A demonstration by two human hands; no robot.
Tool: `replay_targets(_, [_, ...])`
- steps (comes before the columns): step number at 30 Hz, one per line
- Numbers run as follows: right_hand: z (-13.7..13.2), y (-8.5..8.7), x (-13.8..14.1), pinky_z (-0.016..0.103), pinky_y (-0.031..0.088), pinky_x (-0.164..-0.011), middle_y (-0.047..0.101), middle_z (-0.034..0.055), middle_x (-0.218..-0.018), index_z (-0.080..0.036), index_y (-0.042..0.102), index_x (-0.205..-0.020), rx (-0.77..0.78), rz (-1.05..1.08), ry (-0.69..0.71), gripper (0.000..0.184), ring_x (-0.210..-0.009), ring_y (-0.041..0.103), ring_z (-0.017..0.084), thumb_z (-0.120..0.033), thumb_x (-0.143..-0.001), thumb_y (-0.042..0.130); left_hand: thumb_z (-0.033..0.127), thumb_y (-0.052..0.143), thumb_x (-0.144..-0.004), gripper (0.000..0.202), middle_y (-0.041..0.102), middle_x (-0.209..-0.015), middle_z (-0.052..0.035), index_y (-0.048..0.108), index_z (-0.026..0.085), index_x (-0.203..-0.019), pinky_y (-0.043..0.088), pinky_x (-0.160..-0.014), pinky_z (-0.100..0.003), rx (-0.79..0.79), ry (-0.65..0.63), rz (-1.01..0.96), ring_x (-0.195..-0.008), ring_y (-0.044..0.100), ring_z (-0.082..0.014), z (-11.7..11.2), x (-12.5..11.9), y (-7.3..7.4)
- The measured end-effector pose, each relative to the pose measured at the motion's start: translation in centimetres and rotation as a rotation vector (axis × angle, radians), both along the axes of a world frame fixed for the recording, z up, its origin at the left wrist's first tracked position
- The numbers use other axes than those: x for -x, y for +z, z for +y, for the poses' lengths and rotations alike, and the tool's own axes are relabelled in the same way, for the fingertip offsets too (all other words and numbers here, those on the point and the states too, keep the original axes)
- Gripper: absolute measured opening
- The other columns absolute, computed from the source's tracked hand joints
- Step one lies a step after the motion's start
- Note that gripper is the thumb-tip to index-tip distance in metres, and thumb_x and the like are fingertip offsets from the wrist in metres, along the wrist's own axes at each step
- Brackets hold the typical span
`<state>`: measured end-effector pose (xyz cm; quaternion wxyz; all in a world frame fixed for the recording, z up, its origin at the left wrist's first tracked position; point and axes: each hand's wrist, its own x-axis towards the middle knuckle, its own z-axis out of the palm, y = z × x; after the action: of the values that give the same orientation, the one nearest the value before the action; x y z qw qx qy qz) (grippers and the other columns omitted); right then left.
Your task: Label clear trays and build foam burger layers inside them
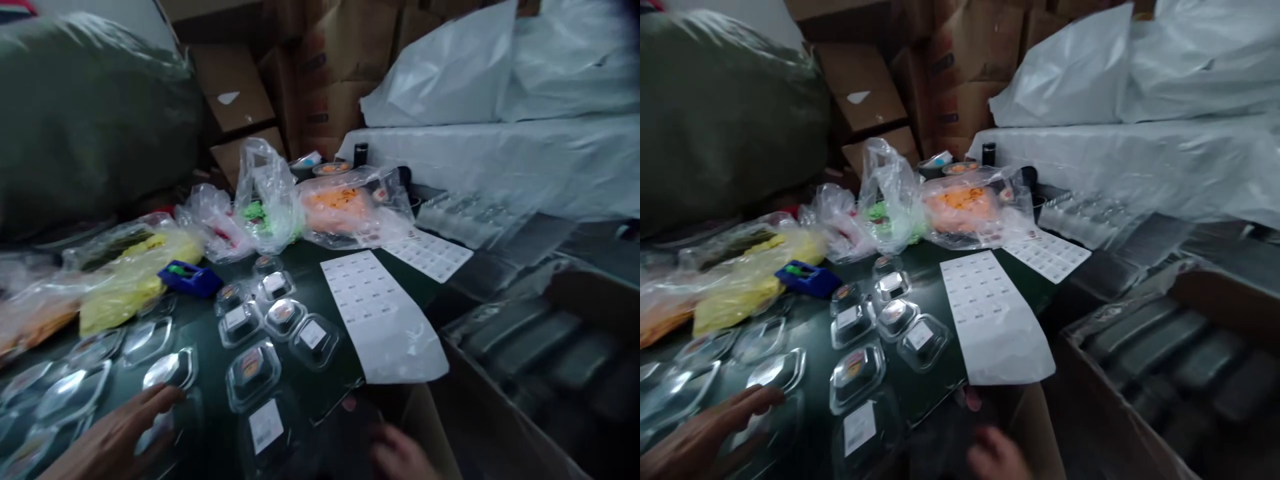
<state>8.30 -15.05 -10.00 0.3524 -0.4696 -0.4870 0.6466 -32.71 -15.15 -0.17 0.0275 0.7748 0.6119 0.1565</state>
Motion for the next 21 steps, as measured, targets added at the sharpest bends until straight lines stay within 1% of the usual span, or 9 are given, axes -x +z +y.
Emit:
replay_targets(3, [4.1, -0.3, -6.5, 0.036, 0.053, -0.078, 0.07, 0.0094, -0.102, -0.018, 0.063, -0.107, 0.067, 0.193, -0.58, 0.054, -0.094, 0.065, 0.026, -0.061, -0.075, 0.062, 0.04, 0.057, -0.081, 0.027, 0.069, -0.099, 0.0154, 0.056, 0.049, -0.107, 0.054, -0.067, -0.027, 0.184, -0.116, 0.044, -0.08, 0.067, -0.0173, 3.0, -7.2, 4.8])
replay_targets(5, [7.6, 0.3, -9.4, 0.035, 0.051, -0.081, 0.068, 0.009, -0.106, -0.019, 0.06, -0.109, -0.051, 0.176, -0.832, 0.055, -0.097, 0.063, 0.025, -0.06, -0.073, 0.065, 0.033, 0.053, -0.085, 0.019, 0.069, -0.094, 0.0068, 0.062, 0.034, -0.102, 0.05, -0.07, -0.023, 0.279, -0.194, -0.015, -0.076, 0.064, -0.0135, 5.5, -14.5, 7.7])
replay_targets(6, [9.3, 0.8, -10.3, 0.033, 0.05, -0.08, 0.068, 0.0081, -0.104, -0.019, 0.06, -0.106, -0.115, 0.1, -0.873, 0.053, -0.096, 0.062, 0.024, -0.057, -0.071, 0.068, 0.029, 0.052, -0.086, 0.017, 0.068, -0.091, 0.0032, 0.063, 0.028, -0.098, 0.048, -0.069, -0.023, 0.334, -0.277, -0.039, -0.074, 0.062, -0.0126, 7.0, -18.1, 8.5])
replay_targets(7, [10.9, 1.4, -10.9, 0.032, 0.05, -0.076, 0.068, 0.0072, -0.097, -0.018, 0.061, -0.102, -0.168, 0.003, -0.846, 0.05, -0.091, 0.062, 0.023, -0.054, -0.068, 0.072, 0.025, 0.051, -0.086, 0.015, 0.067, -0.088, 0.0006, 0.064, 0.023, -0.094, 0.047, -0.07, -0.023, 0.344, -0.367, -0.063, -0.072, 0.06, -0.0122, 8.5, -21.5, 8.7])
replay_targets(9, [13.3, 2.6, -11.4, 0.03, 0.047, -0.065, 0.067, 0.0042, -0.079, -0.017, 0.062, -0.088, -0.234, -0.192, -0.649, 0.039, -0.074, 0.061, 0.02, -0.046, -0.065, 0.076, 0.02, 0.051, -0.084, 0.015, 0.065, -0.085, -0.0024, 0.063, 0.018, -0.092, 0.045, -0.073, -0.025, 0.332, -0.474, -0.093, -0.072, 0.057, -0.0128, 11.8, -27.0, 7.8])
replay_targets(12, [14.4, 3.7, -11.3, 0.026, 0.038, -0.051, 0.059, -0.0022, -0.057, -0.017, 0.061, -0.073, -0.198, -0.261, -0.367, 0.03, -0.054, 0.052, 0.014, -0.04, -0.063, 0.076, 0.018, 0.054, -0.081, 0.011, 0.062, -0.079, -0.0025, 0.061, 0.016, -0.088, 0.043, -0.069, -0.026, 0.352, -0.437, -0.157, -0.07, 0.055, -0.0136, 16.4, -31.4, 4.3])
replay_targets(16, [12.9, 3.7, -11.0, 0.027, 0.043, -0.059, 0.065, -0.0001, -0.064, -0.014, 0.064, -0.082, 0.085, 0.17, -0.131, 0.032, -0.059, 0.058, 0.015, -0.039, -0.065, 0.074, 0.026, 0.065, -0.075, 0.015, 0.06, -0.077, -0.0004, 0.06, 0.015, -0.084, 0.041, -0.063, -0.024, 0.457, -0.423, -0.227, -0.069, 0.053, -0.0129, 19.2, -33.2, 0.0])
replay_targets(18, [12.2, 3.8, -10.9, 0.029, 0.045, -0.063, 0.068, 0.0027, -0.07, -0.013, 0.066, -0.089, 0.163, 0.312, -0.055, 0.034, -0.063, 0.061, 0.017, -0.037, -0.067, 0.072, 0.028, 0.067, -0.074, 0.017, 0.06, -0.078, -0.0001, 0.061, 0.016, -0.084, 0.04, -0.063, -0.024, 0.46, -0.463, -0.24, -0.07, 0.053, -0.0125, 19.3, -33.3, -0.9])
replay_targets(21, [12.0, 4.5, -10.6, 0.026, 0.043, -0.058, 0.068, 0.003, -0.068, -0.012, 0.069, -0.089, 0.153, 0.293, -0.037, 0.03, -0.06, 0.059, 0.015, -0.035, -0.071, 0.069, 0.027, 0.068, -0.074, 0.016, 0.061, -0.079, -0.0007, 0.063, 0.015, -0.083, 0.041, -0.064, -0.023, 0.446, -0.481, -0.265, -0.071, 0.053, -0.0123, 18.8, -33.2, -0.9])
